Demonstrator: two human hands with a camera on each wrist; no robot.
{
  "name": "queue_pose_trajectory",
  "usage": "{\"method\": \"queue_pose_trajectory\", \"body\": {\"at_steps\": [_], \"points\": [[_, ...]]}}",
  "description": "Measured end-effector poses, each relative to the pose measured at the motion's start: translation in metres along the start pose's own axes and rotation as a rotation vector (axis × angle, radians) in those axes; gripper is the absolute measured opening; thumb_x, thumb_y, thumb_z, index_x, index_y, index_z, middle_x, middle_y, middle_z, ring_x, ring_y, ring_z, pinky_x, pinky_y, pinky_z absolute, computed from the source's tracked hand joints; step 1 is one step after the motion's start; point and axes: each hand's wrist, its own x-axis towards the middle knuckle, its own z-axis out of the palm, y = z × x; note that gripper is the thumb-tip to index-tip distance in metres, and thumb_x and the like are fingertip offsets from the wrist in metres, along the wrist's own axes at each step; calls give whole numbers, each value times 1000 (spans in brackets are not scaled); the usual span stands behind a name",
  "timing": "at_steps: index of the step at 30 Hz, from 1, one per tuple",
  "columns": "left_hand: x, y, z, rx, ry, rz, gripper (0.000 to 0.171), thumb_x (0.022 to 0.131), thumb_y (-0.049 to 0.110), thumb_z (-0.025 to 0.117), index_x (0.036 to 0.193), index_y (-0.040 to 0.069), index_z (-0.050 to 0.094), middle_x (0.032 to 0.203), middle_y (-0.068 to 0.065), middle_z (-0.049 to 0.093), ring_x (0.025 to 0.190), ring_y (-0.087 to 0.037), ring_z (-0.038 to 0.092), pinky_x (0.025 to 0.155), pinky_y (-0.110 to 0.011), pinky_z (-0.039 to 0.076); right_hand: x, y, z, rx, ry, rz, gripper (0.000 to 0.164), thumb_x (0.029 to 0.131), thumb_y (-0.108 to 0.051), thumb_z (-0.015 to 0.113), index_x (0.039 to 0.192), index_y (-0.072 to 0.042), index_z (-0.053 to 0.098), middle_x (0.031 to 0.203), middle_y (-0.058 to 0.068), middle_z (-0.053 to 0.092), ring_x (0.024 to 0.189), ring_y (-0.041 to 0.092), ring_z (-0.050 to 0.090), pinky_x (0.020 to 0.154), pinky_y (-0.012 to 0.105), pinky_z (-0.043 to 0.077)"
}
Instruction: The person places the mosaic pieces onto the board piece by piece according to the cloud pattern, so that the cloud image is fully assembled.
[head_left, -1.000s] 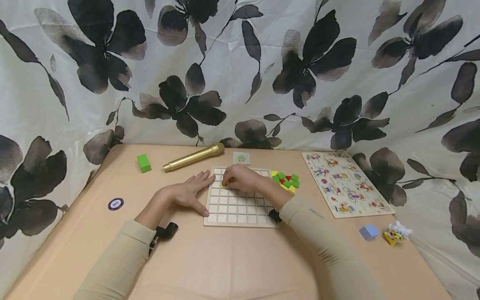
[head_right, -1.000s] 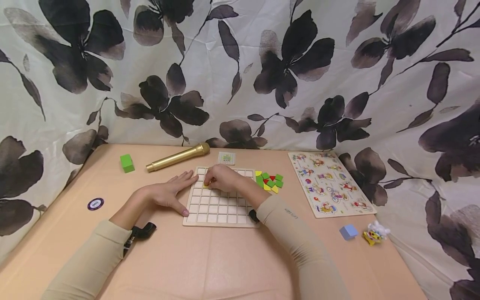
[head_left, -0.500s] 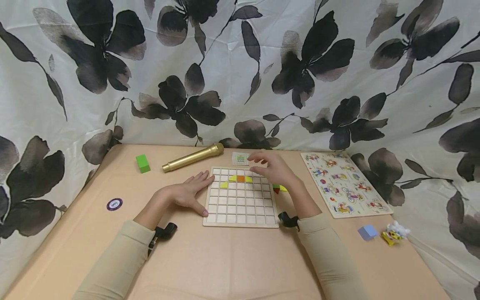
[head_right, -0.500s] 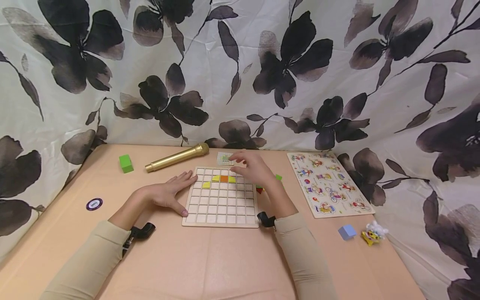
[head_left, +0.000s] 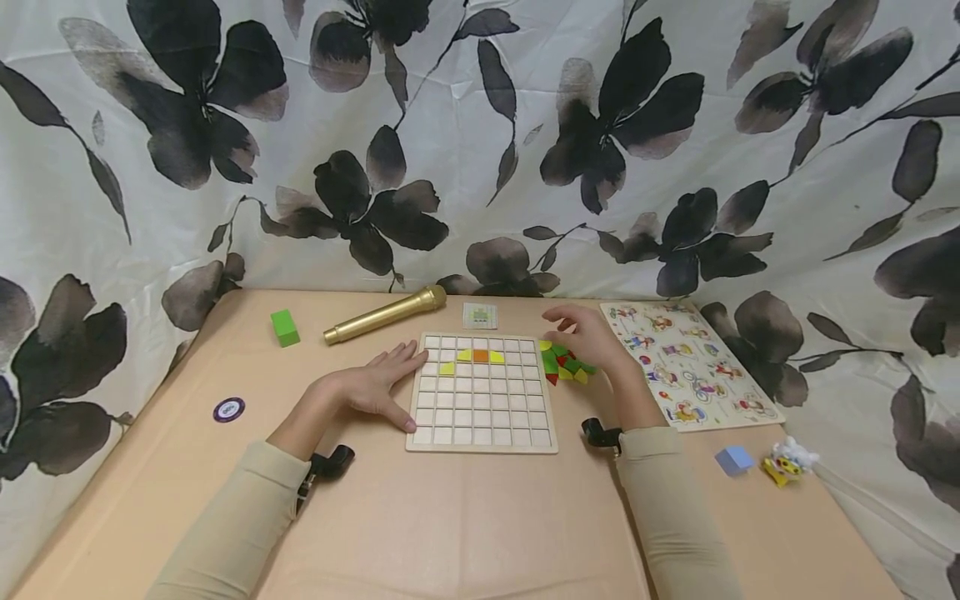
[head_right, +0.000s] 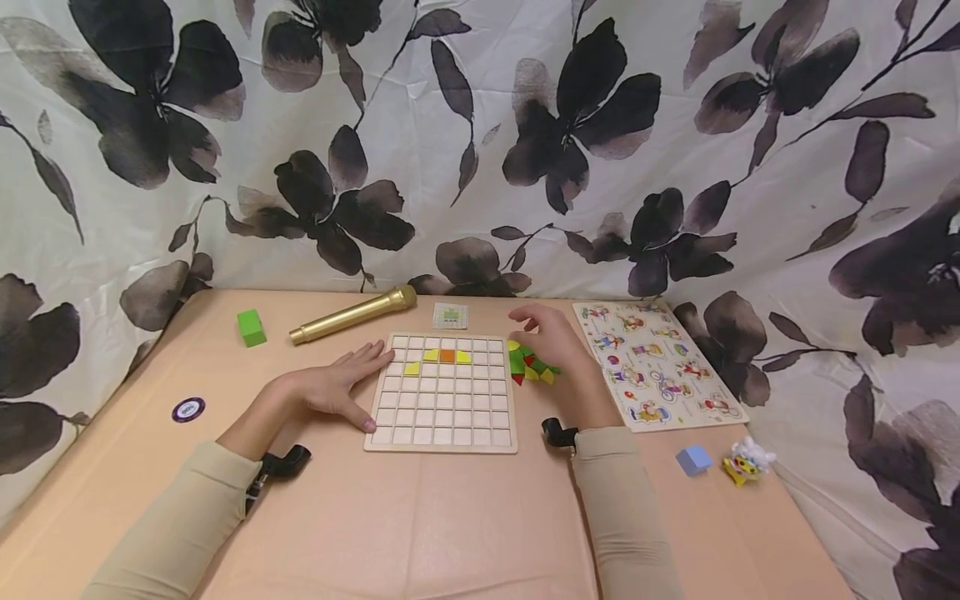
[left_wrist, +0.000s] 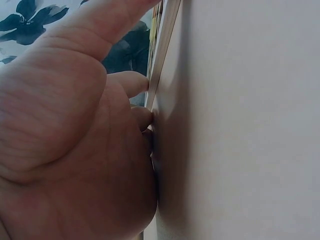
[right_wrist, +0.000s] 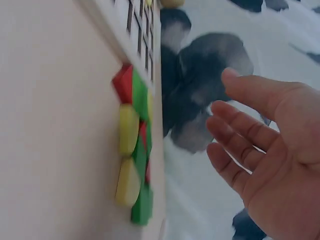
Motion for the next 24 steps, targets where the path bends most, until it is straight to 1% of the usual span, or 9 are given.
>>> {"method": "queue_pose_trajectory", "body": {"at_steps": [4, 6, 8, 11, 15, 18, 20, 24], "points": [[0, -1, 0, -4, 0, -2, 129, 74, 59, 87, 169, 16, 10, 176, -15, -9, 162, -38, -9, 130, -61, 0, 1, 16, -1, -31, -27, 44, 35, 99, -11, 71, 132, -1, 69, 128, 21, 69, 99, 30, 60, 78, 37, 52], [0, -2, 0, -6, 1, 1, 129, 74, 59, 87, 169, 16, 10, 176, -15, -9, 162, -38, -9, 130, -61, 0, 2, 24, 1, -50, -42, 75, 33, 99, -12, 71, 130, -1, 71, 124, 21, 70, 92, 28, 57, 72, 32, 49], [0, -2, 0, -2, 1, 3, 130, 74, 59, 87, 169, 16, 10, 175, -15, -9, 162, -38, -10, 130, -61, 0, 3, 29, 3, -75, -56, 109, 32, 99, -14, 70, 129, -1, 71, 121, 19, 70, 87, 26, 55, 69, 30, 47], [0, -2, 0, 0, 1, 4, 130, 74, 59, 87, 169, 16, 10, 176, -15, -9, 162, -38, -9, 130, -62, 0, 3, 35, 6, -94, -67, 151, 31, 99, -16, 71, 127, -1, 73, 118, 18, 70, 88, 25, 56, 70, 30, 49], [0, -1, -1, -1, 2, 6, 130, 74, 59, 87, 169, 15, 10, 175, -15, -9, 162, -39, -9, 130, -61, 0, 2, 40, 8, -111, -76, 170, 30, 99, -16, 71, 124, -1, 73, 120, 19, 69, 98, 28, 58, 82, 36, 52], [0, 0, -2, -3, 2, 11, 131, 74, 59, 88, 169, 14, 10, 175, -16, -9, 162, -39, -9, 130, -61, 0, 3, 43, 10, -113, -76, 179, 27, 99, -16, 72, 121, -2, 75, 119, 18, 69, 101, 28, 58, 87, 37, 51], [0, 0, -2, 0, 3, 14, 131, 74, 59, 88, 169, 13, 10, 175, -17, -9, 162, -39, -9, 130, -62, 0, 3, 45, 11, -95, -74, 185, 24, 98, -16, 72, 119, -3, 74, 116, 16, 69, 98, 28, 58, 85, 37, 51], [0, 0, -2, 2, 2, 14, 131, 74, 59, 87, 169, 13, 9, 175, -17, -9, 162, -39, -9, 130, -62, 0, 3, 47, 11, -30, -51, 174, 18, 96, -11, 74, 112, -4, 70, 106, 14, 68, 91, 26, 59, 77, 33, 51]]}}
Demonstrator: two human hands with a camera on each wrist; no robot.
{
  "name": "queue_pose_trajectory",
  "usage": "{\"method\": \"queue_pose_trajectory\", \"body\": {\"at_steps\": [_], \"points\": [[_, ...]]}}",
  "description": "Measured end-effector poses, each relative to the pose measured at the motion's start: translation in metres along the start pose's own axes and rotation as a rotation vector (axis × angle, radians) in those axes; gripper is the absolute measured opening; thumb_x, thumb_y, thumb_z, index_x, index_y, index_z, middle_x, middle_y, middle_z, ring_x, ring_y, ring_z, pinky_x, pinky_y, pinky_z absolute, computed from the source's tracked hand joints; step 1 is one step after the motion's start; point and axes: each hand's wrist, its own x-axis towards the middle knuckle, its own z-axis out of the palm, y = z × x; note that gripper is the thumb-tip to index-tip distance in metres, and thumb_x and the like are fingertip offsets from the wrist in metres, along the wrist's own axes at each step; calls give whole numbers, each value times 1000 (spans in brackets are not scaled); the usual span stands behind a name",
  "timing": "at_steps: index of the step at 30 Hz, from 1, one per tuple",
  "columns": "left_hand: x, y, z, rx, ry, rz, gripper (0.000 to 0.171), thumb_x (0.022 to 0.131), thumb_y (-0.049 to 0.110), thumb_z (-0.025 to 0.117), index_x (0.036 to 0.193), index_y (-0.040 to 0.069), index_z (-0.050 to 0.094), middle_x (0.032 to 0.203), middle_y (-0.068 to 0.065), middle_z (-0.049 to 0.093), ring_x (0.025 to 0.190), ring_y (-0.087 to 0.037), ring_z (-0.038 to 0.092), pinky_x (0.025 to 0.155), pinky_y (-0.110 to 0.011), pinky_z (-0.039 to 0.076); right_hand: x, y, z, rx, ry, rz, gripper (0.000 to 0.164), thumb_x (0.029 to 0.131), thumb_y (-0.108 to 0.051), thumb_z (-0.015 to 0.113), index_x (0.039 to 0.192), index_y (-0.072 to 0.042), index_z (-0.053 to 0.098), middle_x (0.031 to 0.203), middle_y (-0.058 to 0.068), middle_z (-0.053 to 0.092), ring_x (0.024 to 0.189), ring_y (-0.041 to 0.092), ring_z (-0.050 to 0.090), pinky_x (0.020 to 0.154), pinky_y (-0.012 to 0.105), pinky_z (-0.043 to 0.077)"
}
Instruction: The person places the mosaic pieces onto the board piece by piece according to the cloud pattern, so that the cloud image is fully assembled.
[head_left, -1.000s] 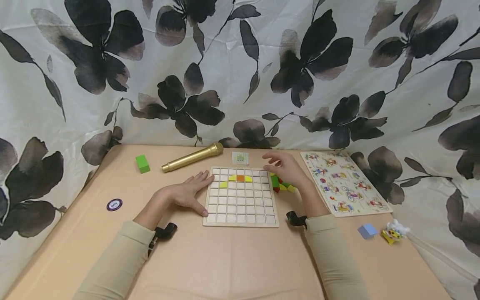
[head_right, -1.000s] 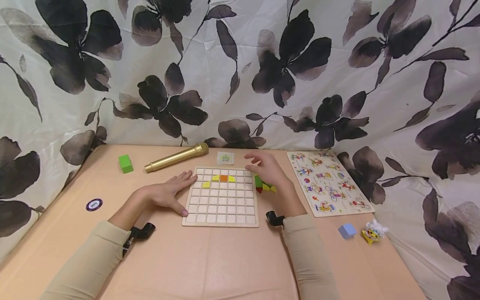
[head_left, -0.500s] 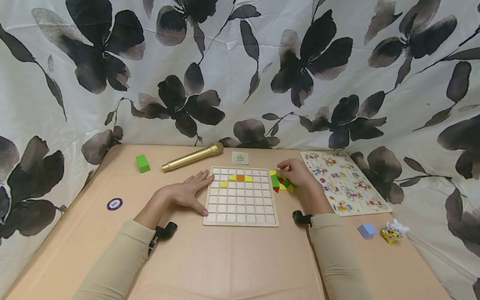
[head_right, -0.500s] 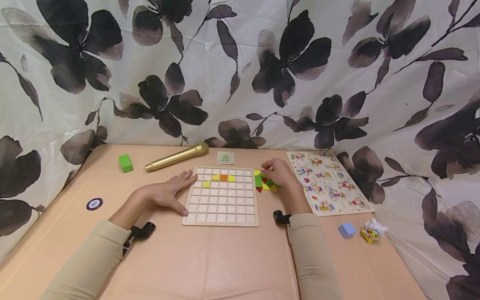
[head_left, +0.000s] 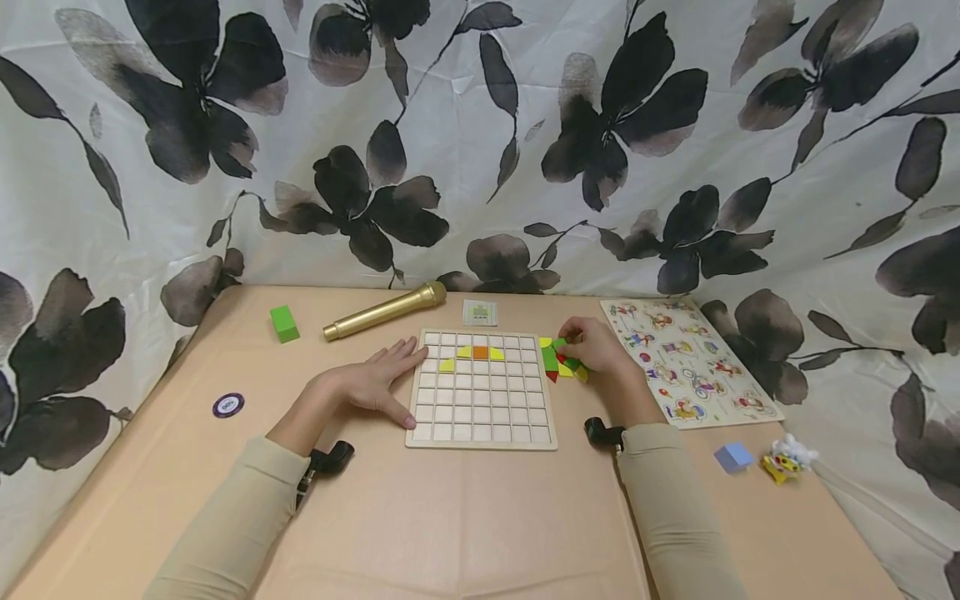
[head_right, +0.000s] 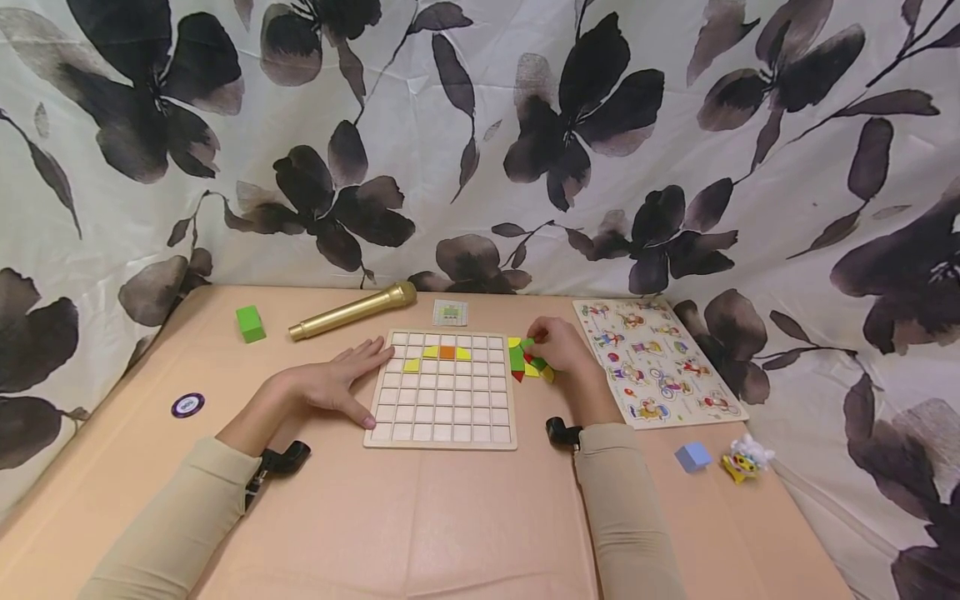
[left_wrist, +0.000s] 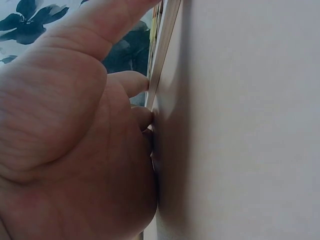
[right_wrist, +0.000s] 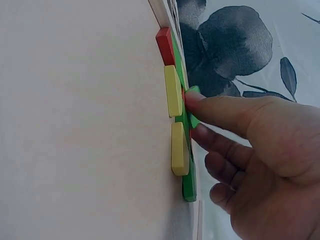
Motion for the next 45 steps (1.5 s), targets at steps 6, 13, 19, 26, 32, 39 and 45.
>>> {"method": "queue_pose_trajectory", "body": {"at_steps": [6, 13, 19, 26, 32, 39, 45], "points": [[0, 1, 0, -10, -5, -4, 130, 75, 58, 87, 169, 14, 10, 175, -16, -10, 162, -38, -10, 130, -62, 0, 0, -5, -4, 101, 32, -58, 9, 98, -6, 70, 106, -2, 68, 95, 14, 66, 82, 28, 60, 70, 31, 52], [0, 1, 0, -9, 1, 16, 131, 74, 57, 88, 169, 11, 10, 175, -19, -9, 162, -40, -10, 129, -62, -1, -3, -30, -5, 289, 57, -155, 16, 101, -8, 67, 116, -2, 71, 104, 20, 72, 88, 38, 72, 71, 45, 61], [0, 1, 1, -11, 0, 6, 131, 74, 57, 88, 169, 12, 11, 175, -18, -9, 162, -39, -10, 130, -62, 0, 0, -58, 7, 415, -16, -216, 30, 98, -3, 69, 128, -1, 68, 114, 19, 69, 100, 35, 73, 79, 33, 61], [-1, 2, 0, -13, -4, 11, 130, 74, 56, 89, 169, 12, 10, 175, -19, -9, 162, -40, -10, 129, -63, 0, 0, -92, 33, 514, -49, -203, 29, 95, -2, 72, 124, 0, 71, 103, 14, 69, 90, 22, 71, 88, 43, 62], [0, 0, 0, -7, -3, 14, 130, 74, 57, 88, 169, 12, 10, 175, -19, -9, 162, -40, -10, 129, -63, 1, 4, -110, 60, 579, -107, -193, 27, 94, -3, 73, 121, 0, 72, 98, 8, 68, 85, 15, 67, 85, 38, 62], [1, 0, 0, -5, -8, 3, 131, 74, 58, 88, 169, 13, 9, 175, -18, -10, 162, -40, -10, 129, -64, 1, 6, -110, 90, 360, -160, -237, 23, 92, -10, 80, 114, -5, 74, 95, 5, 68, 82, 16, 59, 70, 23, 49], [1, 0, 0, -11, -9, 3, 131, 74, 58, 88, 169, 13, 9, 175, -18, -10, 162, -39, -11, 129, -64, 1, 6, -110, 98, 222, -138, -265, 20, 90, -14, 82, 108, -8, 75, 89, 2, 67, 79, 16, 58, 69, 25, 47]]}}
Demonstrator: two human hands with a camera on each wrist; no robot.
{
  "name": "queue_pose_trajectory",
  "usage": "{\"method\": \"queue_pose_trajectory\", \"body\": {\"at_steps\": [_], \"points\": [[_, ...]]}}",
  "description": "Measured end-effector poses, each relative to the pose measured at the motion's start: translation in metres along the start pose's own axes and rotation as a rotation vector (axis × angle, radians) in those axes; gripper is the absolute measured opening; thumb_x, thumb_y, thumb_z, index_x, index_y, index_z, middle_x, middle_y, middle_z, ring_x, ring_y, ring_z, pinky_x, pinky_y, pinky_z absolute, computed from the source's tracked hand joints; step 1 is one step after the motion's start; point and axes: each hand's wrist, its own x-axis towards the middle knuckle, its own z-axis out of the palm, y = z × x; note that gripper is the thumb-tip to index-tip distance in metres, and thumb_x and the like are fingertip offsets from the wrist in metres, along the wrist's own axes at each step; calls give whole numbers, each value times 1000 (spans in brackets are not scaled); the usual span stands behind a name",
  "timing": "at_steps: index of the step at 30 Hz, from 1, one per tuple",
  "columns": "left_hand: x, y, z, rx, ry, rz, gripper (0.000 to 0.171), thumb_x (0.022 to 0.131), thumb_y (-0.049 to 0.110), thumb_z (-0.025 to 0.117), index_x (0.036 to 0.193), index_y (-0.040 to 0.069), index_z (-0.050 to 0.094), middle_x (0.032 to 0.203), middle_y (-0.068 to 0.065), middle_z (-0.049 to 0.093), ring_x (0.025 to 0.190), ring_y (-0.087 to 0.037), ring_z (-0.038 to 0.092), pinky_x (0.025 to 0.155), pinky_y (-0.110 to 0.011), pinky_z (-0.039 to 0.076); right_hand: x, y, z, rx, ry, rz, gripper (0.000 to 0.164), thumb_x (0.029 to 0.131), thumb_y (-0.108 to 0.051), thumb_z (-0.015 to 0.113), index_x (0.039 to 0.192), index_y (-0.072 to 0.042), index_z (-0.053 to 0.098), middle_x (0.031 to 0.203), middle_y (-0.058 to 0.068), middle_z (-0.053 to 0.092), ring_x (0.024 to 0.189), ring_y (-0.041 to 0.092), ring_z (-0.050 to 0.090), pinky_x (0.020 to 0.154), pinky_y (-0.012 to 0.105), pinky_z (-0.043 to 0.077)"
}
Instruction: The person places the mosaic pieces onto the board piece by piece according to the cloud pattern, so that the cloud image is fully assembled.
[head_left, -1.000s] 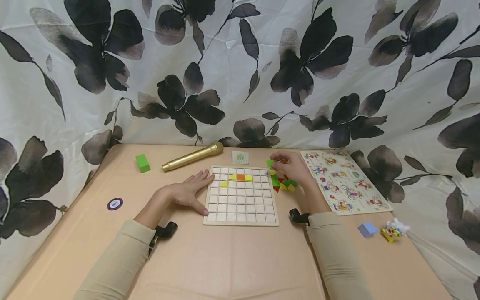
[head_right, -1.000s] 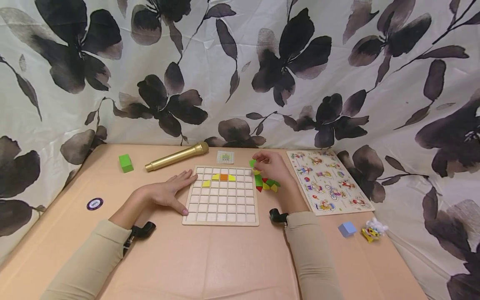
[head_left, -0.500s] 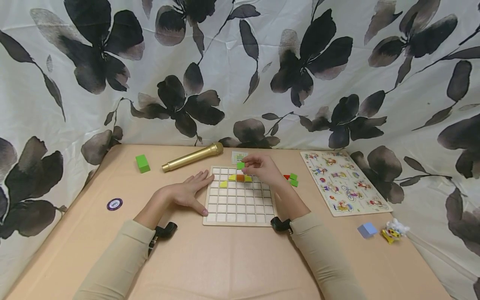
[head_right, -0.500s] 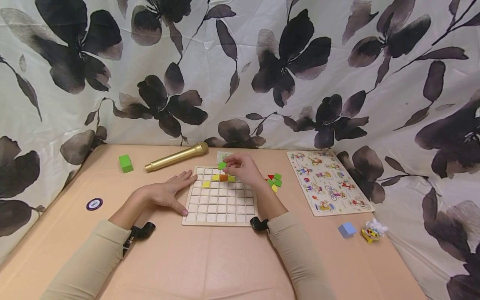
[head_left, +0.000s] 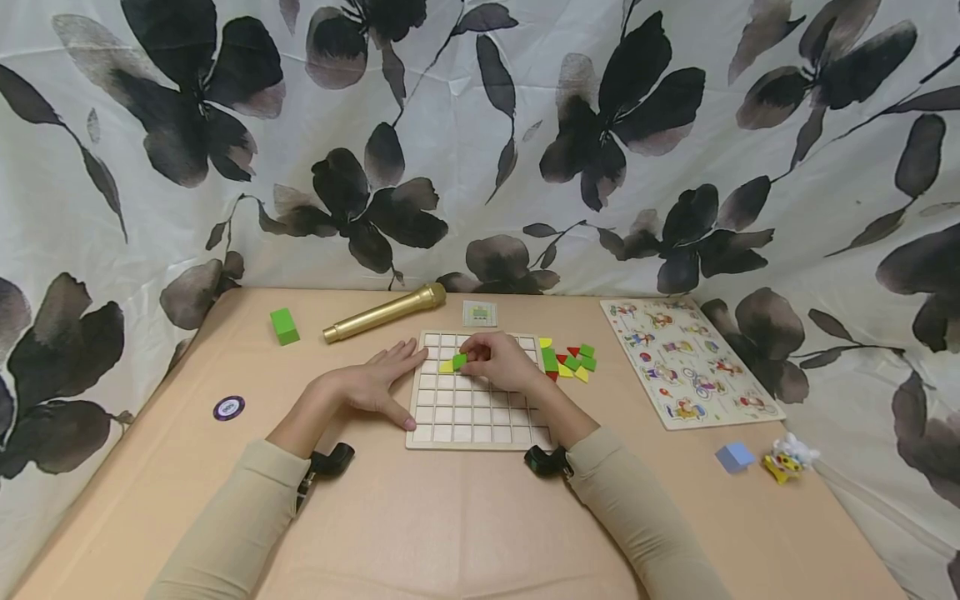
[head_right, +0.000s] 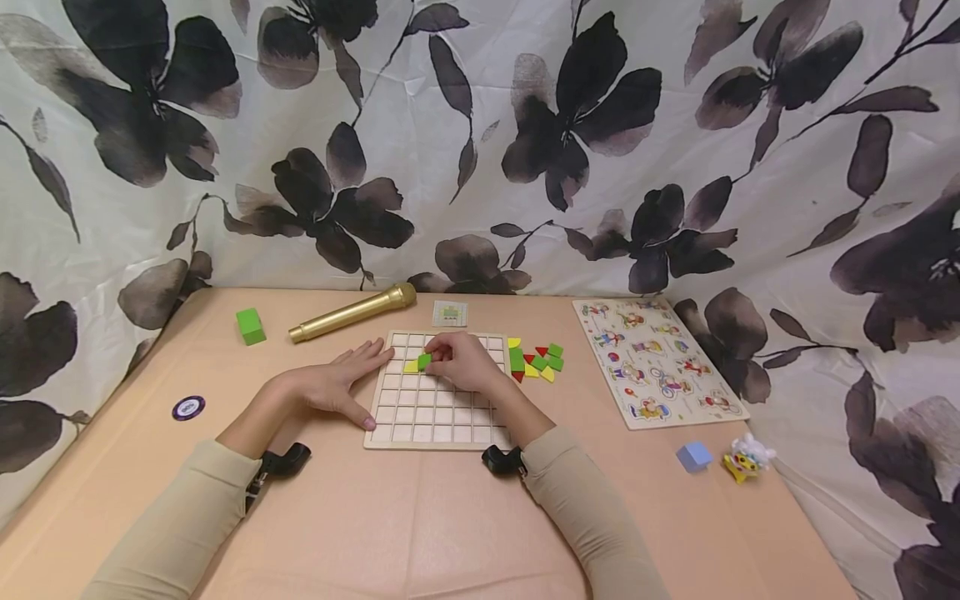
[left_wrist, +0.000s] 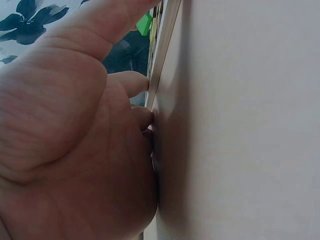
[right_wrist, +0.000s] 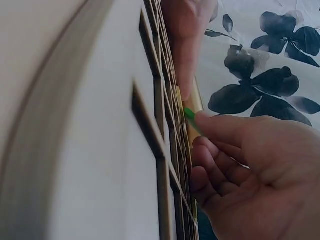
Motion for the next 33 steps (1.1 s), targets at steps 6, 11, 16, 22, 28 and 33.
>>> {"method": "queue_pose_trajectory", "body": {"at_steps": [6, 11, 16, 22, 28, 33], "points": [[0, -1, 0, 8, 1, 3, 131, 74, 59, 87, 169, 13, 9, 175, -18, -10, 162, -39, -11, 129, -63, 1, -2, -4, -3, -13, -9, 19, 18, 89, -12, 83, 104, -6, 75, 87, 3, 67, 78, 16, 58, 69, 25, 48], [0, -1, 0, 6, 1, 2, 130, 74, 58, 87, 169, 13, 9, 175, -18, -10, 162, -39, -10, 129, -63, 1, -3, -4, -4, -41, -22, 33, 19, 88, -10, 82, 106, -6, 75, 88, 3, 67, 80, 15, 58, 71, 25, 48], [-1, 0, 0, 9, 3, -1, 130, 75, 59, 87, 169, 13, 10, 175, -18, -9, 162, -39, -10, 129, -63, 1, -3, -4, -2, -51, -30, 47, 20, 89, -9, 82, 108, -4, 75, 89, 4, 66, 81, 16, 57, 71, 25, 48], [-1, -1, 0, 9, 7, -3, 131, 74, 59, 87, 169, 13, 10, 175, -18, -9, 162, -39, -10, 129, -63, 1, -3, -4, -1, -55, -27, 47, 23, 88, -9, 83, 109, -4, 75, 89, 4, 65, 82, 16, 56, 71, 25, 47], [-1, -1, 0, 8, 5, -10, 130, 74, 59, 87, 169, 14, 10, 175, -18, -9, 162, -39, -10, 129, -64, 1, -6, -13, -12, -88, -32, -27, 30, 90, -14, 82, 116, -2, 74, 93, 5, 67, 82, 16, 59, 72, 26, 49], [-2, 0, 0, 1, 7, -1, 130, 74, 59, 87, 169, 13, 10, 175, -18, -9, 162, -39, -9, 129, -63, 1, -18, -29, -41, -105, -2, -118, 38, 92, -16, 81, 127, -5, 72, 116, 10, 73, 90, 19, 64, 74, 30, 54]]}}
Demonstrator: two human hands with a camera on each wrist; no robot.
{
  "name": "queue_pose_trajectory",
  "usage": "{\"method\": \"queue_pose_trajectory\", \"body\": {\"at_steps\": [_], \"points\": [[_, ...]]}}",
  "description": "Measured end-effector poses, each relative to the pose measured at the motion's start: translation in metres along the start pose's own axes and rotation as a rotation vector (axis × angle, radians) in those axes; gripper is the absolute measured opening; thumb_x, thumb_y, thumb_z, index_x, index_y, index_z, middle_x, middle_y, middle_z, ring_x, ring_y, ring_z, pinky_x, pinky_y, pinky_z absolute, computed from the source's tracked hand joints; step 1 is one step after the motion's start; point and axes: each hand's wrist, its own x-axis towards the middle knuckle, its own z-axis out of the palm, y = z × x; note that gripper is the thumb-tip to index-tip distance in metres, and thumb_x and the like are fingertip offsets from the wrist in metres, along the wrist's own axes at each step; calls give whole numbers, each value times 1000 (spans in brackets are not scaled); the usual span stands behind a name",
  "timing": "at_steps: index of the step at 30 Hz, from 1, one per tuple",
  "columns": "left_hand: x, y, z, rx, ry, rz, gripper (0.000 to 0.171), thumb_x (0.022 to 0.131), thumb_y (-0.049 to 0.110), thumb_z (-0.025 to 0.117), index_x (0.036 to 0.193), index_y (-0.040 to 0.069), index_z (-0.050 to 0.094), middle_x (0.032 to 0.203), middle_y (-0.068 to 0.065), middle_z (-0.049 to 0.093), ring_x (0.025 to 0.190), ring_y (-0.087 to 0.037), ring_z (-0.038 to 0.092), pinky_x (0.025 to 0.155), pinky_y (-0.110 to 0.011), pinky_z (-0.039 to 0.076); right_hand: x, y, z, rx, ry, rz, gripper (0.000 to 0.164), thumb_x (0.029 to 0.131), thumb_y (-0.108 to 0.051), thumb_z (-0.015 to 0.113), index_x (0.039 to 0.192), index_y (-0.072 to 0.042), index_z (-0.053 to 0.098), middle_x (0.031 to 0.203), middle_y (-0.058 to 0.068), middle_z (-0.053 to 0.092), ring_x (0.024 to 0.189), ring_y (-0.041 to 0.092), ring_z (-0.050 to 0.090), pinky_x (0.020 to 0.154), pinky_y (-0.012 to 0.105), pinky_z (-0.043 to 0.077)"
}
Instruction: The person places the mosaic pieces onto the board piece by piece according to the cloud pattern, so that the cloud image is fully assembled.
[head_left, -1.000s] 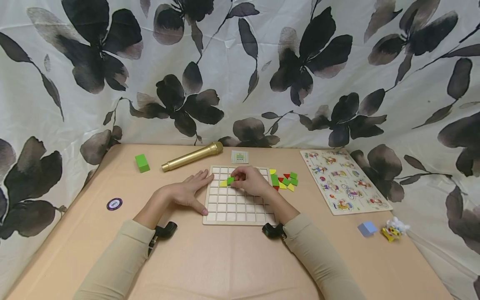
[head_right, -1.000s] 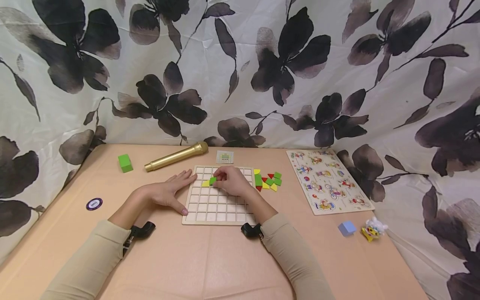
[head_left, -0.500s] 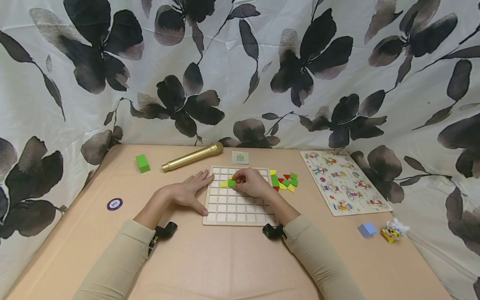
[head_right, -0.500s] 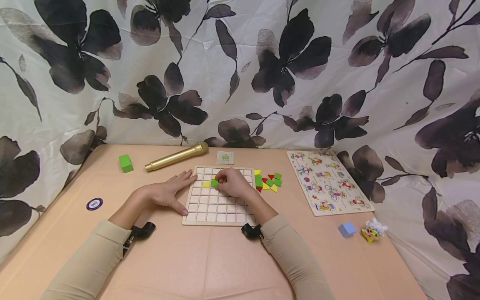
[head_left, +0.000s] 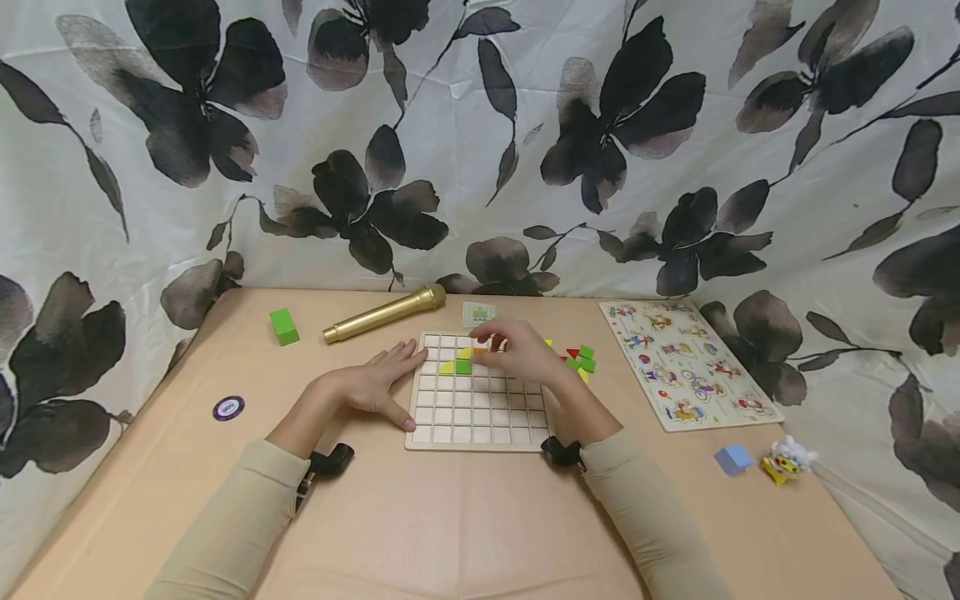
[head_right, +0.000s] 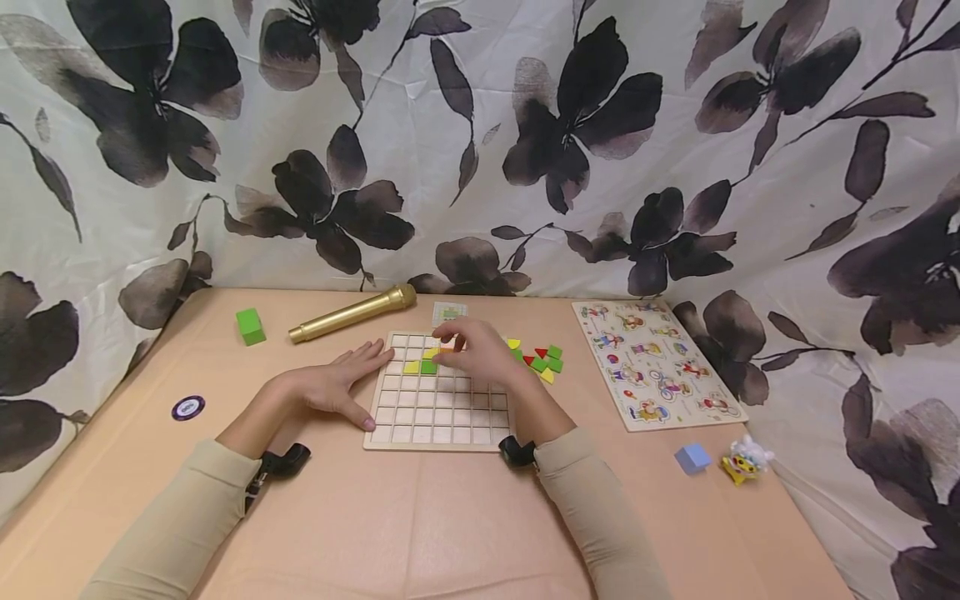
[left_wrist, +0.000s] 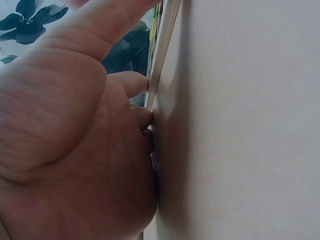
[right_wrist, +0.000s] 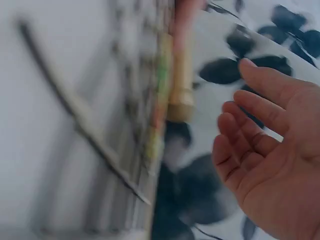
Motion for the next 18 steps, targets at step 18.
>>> {"method": "queue_pose_trajectory", "body": {"at_steps": [18], "points": [[0, 1, 0, 0, 4, 0, 131, 73, 58, 88, 169, 13, 11, 175, -18, -8, 162, -39, -9, 129, -62, 1, -35, 58, -72, -142, 69, 182, 35, 96, -11, 74, 130, -4, 71, 116, 17, 72, 96, 27, 62, 75, 38, 54]]}}
